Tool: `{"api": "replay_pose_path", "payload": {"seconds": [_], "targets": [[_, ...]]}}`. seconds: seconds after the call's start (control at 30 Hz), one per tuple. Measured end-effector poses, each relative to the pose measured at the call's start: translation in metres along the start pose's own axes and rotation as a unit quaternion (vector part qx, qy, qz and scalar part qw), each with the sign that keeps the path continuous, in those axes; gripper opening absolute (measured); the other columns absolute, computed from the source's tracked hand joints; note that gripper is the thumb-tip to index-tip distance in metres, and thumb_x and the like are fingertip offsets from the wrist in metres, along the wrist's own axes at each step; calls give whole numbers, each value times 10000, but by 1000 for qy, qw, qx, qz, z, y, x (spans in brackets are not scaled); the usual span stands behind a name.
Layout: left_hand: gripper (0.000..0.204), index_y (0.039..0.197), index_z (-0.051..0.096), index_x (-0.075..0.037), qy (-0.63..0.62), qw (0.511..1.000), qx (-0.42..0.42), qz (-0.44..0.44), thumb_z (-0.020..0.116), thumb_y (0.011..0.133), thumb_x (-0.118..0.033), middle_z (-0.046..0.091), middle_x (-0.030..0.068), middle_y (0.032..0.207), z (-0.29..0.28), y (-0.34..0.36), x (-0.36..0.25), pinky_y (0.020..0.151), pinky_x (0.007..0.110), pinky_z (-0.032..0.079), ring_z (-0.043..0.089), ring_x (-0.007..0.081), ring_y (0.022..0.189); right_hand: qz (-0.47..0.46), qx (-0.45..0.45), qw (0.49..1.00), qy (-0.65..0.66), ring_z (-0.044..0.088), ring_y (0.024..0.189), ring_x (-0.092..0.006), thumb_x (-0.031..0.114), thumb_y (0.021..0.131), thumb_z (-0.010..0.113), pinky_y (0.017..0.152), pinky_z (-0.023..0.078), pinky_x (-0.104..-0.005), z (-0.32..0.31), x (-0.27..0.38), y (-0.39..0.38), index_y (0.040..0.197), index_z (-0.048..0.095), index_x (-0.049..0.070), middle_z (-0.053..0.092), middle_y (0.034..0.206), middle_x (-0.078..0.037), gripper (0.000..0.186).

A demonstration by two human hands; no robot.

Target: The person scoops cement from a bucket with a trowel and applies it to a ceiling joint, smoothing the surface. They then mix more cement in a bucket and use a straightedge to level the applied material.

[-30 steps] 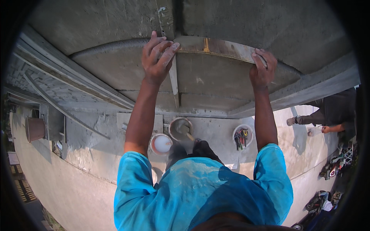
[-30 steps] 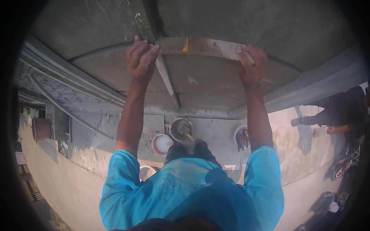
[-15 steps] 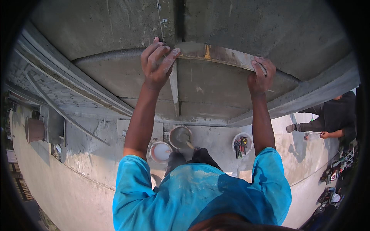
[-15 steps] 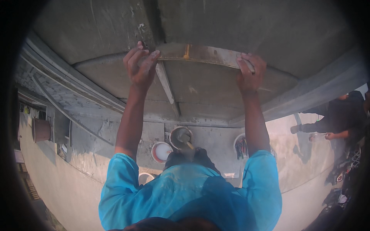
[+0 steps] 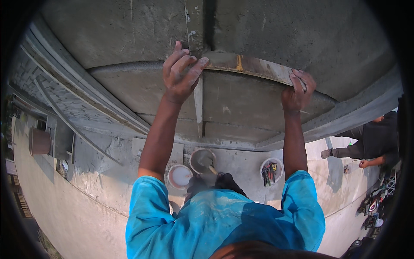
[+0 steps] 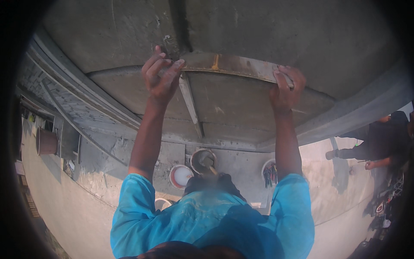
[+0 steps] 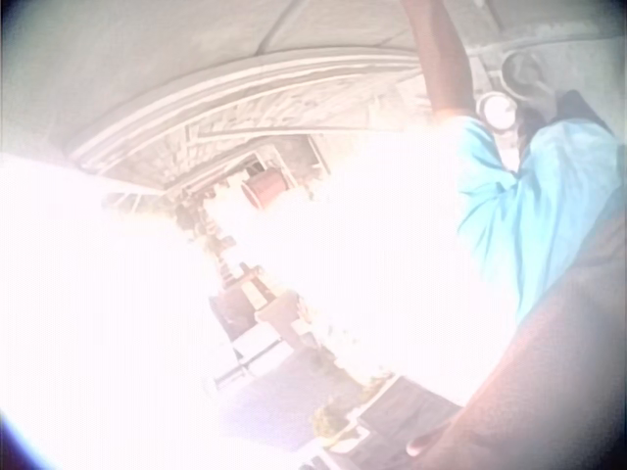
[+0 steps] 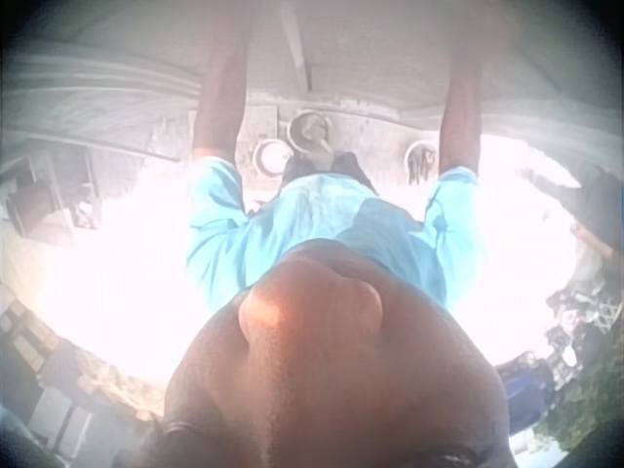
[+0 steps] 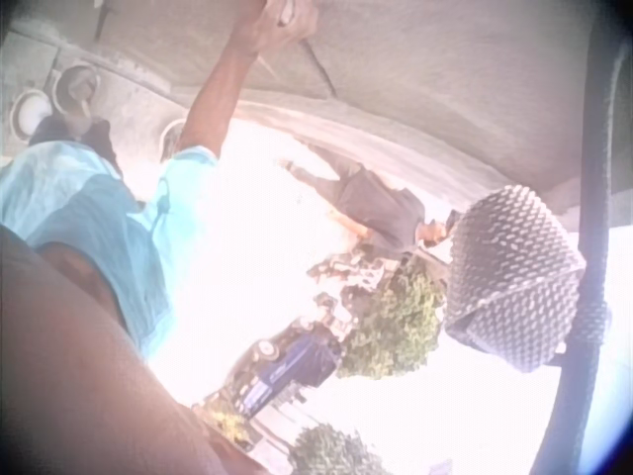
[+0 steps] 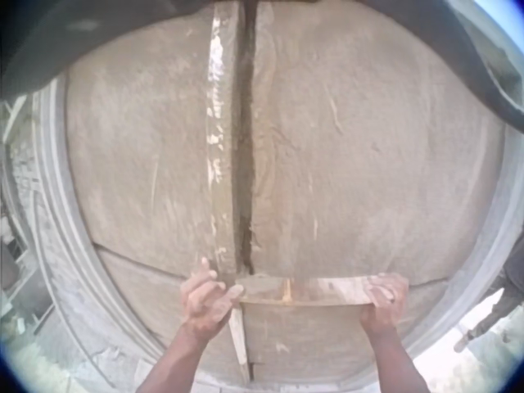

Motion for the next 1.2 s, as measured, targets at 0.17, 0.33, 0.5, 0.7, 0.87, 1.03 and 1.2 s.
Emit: {"api": "replay_pose_path", "payload": {"seconds": [0.17,0.33,0.5,0.7,0.87,1.03,1.2], "targets": [[337,1032,725,-153,-5,1000,8,8,848,748,-20,539,56,1076,0,4,1,1027,493,571,572,259,1090,21,-9,1000,-4,633,1037,-314,-168,745,623,894,544,-443,0,1,-7,1080,668,85,655,1094,-109,422],[303,984,697,-132,-1,1000,9,23,839,759,14,532,74,1061,1,5,0,1008,455,588,585,257,1071,20,-21,1000,-9,627,1044,-314,-170,739,638,900,546,-439,0,-1,-2,1078,663,86,654,1111,-105,426],[296,988,733,-132,-5,999,-33,-12,859,739,-34,553,57,1065,2,33,14,1041,498,553,580,261,1089,8,-36,999,-35,627,1038,-310,-168,739,639,899,549,-437,-1,-1,23,1078,666,97,659,1099,-99,431],[254,967,697,-132,29,1000,-2,1,836,777,-36,502,74,1130,3,45,11,1034,469,565,559,253,1132,-25,-14,1000,-9,637,1020,-314,-164,687,650,875,558,-445,-3,-10,35,1069,675,94,662,1075,-104,461],[254,970,700,-134,42,998,-7,38,842,775,-55,501,72,1134,1,70,12,1040,488,555,551,256,1149,-18,-55,998,6,642,1019,-320,-150,714,640,858,562,-431,-7,-13,64,1056,672,60,656,1063,-125,402],[191,932,726,-105,64,997,-35,19,828,785,-40,513,77,1113,-2,106,18,1057,460,541,564,258,1132,-30,-78,996,-15,649,1005,-310,-151,755,632,853,559,-420,-8,-17,93,1057,676,60,667,1062,-134,372],[164,915,757,-106,90,994,-56,28,820,784,-29,534,70,1142,-4,156,28,912,403,567,591,242,1082,-47,-100,993,-37,658,990,-286,-152,761,633,849,552,-400,-13,-26,137,1054,685,64,681,1045,-117,368]]}}
Point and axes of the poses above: each hand's wrist, its own y-axis towards the middle knuckle, its own z-axis out of the palm, x = y × z, the point moved 10 cm from there along y, towards the middle knuckle
